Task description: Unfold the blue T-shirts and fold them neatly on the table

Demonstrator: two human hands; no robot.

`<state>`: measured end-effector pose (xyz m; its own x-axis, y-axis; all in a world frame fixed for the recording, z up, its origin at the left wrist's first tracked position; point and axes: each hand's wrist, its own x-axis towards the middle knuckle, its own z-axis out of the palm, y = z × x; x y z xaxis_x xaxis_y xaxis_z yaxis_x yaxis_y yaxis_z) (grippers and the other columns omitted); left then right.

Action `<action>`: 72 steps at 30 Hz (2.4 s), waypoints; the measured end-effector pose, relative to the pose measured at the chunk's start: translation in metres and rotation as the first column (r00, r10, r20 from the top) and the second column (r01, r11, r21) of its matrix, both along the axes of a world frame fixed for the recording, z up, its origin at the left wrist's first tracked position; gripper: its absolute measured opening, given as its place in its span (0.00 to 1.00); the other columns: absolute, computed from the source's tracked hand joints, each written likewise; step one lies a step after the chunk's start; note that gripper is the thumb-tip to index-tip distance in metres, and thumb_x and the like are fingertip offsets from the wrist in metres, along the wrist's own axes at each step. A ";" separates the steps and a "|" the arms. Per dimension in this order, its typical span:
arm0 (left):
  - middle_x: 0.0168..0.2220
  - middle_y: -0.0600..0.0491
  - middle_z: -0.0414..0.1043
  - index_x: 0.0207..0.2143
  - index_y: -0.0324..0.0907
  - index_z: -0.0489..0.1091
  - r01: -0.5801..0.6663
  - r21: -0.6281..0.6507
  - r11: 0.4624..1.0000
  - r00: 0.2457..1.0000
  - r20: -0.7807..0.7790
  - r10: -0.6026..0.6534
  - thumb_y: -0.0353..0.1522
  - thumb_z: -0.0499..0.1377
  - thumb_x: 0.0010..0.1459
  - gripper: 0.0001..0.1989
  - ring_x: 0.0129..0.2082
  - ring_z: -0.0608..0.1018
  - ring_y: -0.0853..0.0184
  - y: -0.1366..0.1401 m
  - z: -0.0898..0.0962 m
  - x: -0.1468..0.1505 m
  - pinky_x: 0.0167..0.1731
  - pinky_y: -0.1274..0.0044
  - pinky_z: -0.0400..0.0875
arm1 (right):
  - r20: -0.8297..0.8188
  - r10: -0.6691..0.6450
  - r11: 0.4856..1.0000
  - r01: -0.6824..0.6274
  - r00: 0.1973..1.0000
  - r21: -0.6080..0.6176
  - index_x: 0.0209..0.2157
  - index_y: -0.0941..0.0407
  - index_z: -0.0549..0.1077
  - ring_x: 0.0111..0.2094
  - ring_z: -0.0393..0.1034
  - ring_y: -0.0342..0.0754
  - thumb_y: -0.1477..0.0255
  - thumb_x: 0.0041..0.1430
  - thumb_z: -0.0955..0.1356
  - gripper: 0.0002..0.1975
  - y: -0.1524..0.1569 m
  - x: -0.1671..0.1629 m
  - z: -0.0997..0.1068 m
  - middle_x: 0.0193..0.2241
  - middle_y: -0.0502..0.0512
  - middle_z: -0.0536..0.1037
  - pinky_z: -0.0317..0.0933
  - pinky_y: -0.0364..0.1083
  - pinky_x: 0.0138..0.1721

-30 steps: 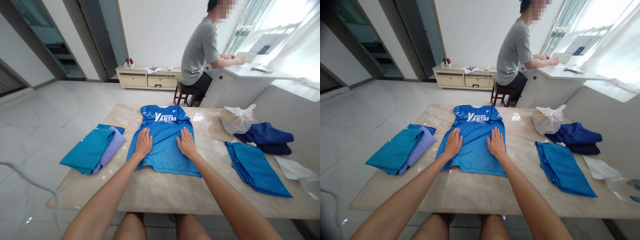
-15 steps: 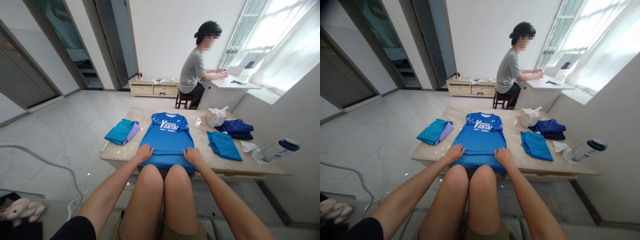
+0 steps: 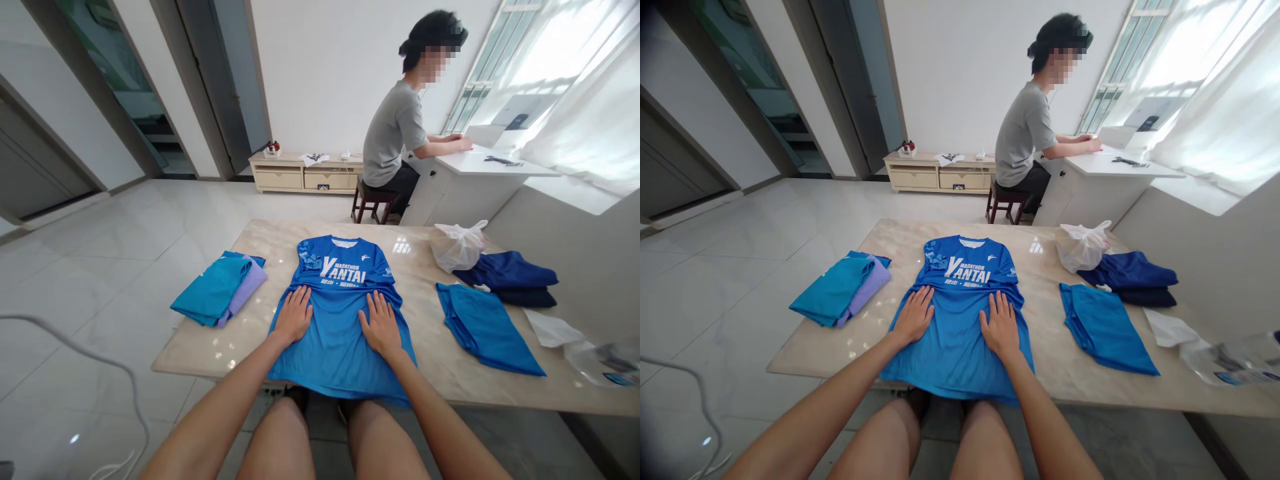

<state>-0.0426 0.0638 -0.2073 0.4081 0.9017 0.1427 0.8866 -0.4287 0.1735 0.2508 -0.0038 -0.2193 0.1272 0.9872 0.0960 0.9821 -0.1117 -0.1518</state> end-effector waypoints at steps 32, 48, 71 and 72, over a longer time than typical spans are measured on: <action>0.82 0.38 0.50 0.81 0.32 0.54 -0.119 -0.034 0.992 0.993 -0.016 0.118 0.40 0.46 0.78 0.36 0.83 0.54 0.51 0.011 0.007 0.006 0.81 0.56 0.48 | -0.016 0.043 0.997 -0.044 0.999 -0.058 0.81 0.66 0.54 0.84 0.39 0.58 0.57 0.80 0.54 0.39 0.033 0.012 0.010 0.82 0.66 0.48 0.36 0.60 0.81; 0.64 0.30 0.78 0.62 0.33 0.79 0.003 -0.205 0.979 0.977 -0.209 -0.047 0.43 0.48 0.78 0.29 0.66 0.80 0.44 -0.126 0.070 -0.039 0.64 0.59 0.74 | -0.034 0.138 0.960 -0.142 0.990 -0.242 0.67 0.64 0.78 0.70 0.70 0.65 0.62 0.78 0.60 0.30 -0.114 -0.006 0.082 0.69 0.74 0.75 0.62 0.57 0.70; 0.76 0.44 0.67 0.73 0.40 0.69 -0.051 0.000 0.999 0.995 0.089 0.051 0.35 0.46 0.78 0.28 0.74 0.70 0.53 -0.061 0.015 -0.062 0.76 0.57 0.61 | -0.357 -0.516 0.856 0.488 0.779 -0.172 0.52 0.60 0.83 0.61 0.73 0.74 0.59 0.65 0.70 0.22 0.052 0.059 0.038 0.53 0.74 0.82 0.62 0.70 0.65; 0.76 0.44 0.67 0.73 0.40 0.69 -0.054 -0.002 0.999 0.994 0.092 0.054 0.34 0.46 0.78 0.28 0.74 0.70 0.53 -0.061 0.016 -0.061 0.76 0.58 0.61 | -0.425 -0.504 0.859 0.486 0.752 -0.158 0.52 0.59 0.83 0.56 0.76 0.70 0.60 0.65 0.70 0.21 0.057 0.066 0.041 0.49 0.71 0.84 0.66 0.67 0.63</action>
<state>-0.1037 0.0028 -0.1915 0.3443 0.9219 0.1777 0.8886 -0.3811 0.2553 0.3168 0.0535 -0.1781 0.6185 0.7758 -0.1247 0.6166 -0.5775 -0.5350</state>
